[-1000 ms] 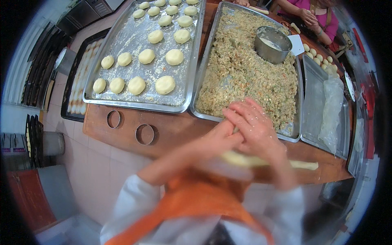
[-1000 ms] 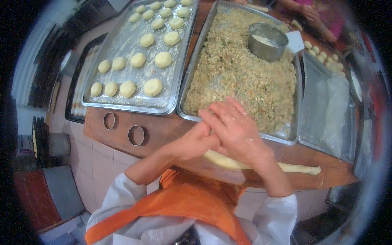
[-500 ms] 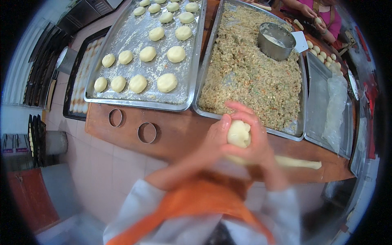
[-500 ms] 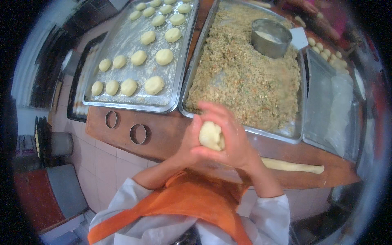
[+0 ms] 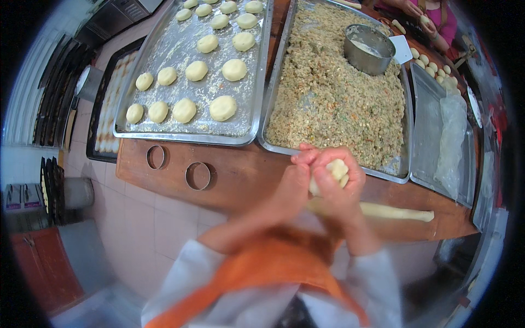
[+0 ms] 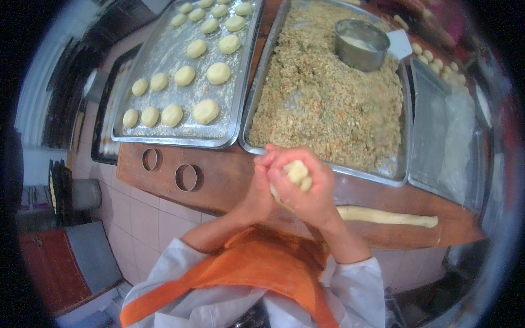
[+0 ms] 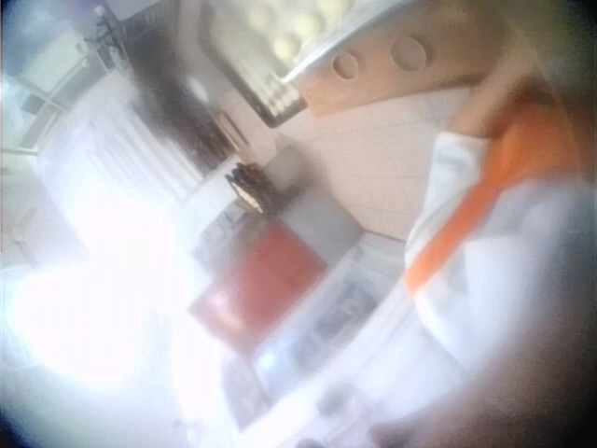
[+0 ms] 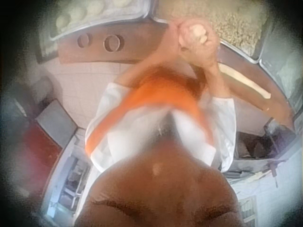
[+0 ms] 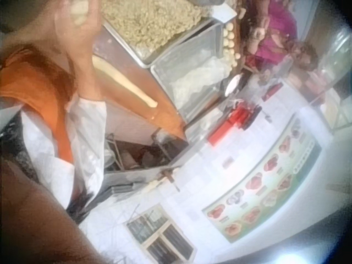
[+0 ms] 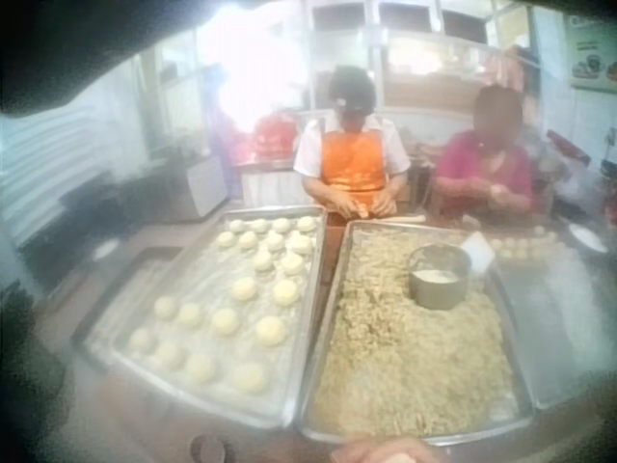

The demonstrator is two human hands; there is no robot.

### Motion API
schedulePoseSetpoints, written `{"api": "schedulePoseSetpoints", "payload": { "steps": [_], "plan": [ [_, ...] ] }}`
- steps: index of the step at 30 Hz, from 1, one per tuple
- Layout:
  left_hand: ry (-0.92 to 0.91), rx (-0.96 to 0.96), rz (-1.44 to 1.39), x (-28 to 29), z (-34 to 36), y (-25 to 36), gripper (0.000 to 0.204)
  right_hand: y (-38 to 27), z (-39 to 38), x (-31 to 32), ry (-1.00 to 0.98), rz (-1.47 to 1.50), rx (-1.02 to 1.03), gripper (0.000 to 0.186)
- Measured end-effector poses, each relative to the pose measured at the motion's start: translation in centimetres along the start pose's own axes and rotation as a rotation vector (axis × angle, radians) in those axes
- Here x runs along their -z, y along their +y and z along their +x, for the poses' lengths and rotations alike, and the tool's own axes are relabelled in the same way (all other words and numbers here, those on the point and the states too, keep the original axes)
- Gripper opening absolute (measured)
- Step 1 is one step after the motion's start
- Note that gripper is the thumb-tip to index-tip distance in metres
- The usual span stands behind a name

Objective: The person arranges dough balls on a tray, then breaks off sections from a roll of dough and stuffs them with filling by hand from a large container.

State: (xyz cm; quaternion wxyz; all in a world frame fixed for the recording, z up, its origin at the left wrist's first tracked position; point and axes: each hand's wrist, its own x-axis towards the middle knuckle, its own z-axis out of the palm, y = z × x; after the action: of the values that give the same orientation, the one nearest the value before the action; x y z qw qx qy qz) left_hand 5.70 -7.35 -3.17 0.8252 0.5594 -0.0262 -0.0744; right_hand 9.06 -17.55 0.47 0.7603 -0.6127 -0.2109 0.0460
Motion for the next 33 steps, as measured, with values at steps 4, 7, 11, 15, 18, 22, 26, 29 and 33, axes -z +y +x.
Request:
{"api": "schedulePoseSetpoints", "payload": {
  "steps": [4,7,11,15,18,22,26,29,33],
  "plan": [
    [0.033,-0.095,0.195,-0.2,-0.4,0.2,0.064,0.2,0.2,0.7,-0.044,0.122,0.076,0.020],
    [0.054,-0.207,0.198,-0.8,-0.2,0.5,0.055,-0.1,0.3,0.3,0.002,0.122,0.081,0.018],
    [-0.059,-0.035,0.058,0.5,-0.6,0.6,0.074,-1.0,0.3,-0.8,0.000,0.123,-0.003,0.018],
    [0.040,-0.231,0.249,0.4,-0.3,0.1,0.065,-0.6,0.2,-0.2,-0.015,0.167,0.028,0.023],
    [0.214,-0.479,0.274,-1.8,0.7,1.0,0.043,-1.3,0.0,-1.0,0.093,0.184,-0.007,0.032],
    [-0.012,-0.098,0.122,-0.2,-0.7,1.6,0.047,-1.3,0.3,-0.5,-0.062,-0.001,0.065,0.027],
    [0.013,-0.204,0.179,-0.3,-0.1,0.7,0.050,0.1,0.5,1.1,-0.200,0.033,0.168,0.024],
    [0.109,-0.332,0.384,-1.0,0.1,1.3,0.043,2.2,0.4,2.6,-0.262,0.170,0.237,0.028],
    [0.016,-0.234,0.196,-0.7,-0.3,0.8,0.051,-1.0,0.7,-0.6,0.016,0.276,0.047,0.030]
  ]
}}
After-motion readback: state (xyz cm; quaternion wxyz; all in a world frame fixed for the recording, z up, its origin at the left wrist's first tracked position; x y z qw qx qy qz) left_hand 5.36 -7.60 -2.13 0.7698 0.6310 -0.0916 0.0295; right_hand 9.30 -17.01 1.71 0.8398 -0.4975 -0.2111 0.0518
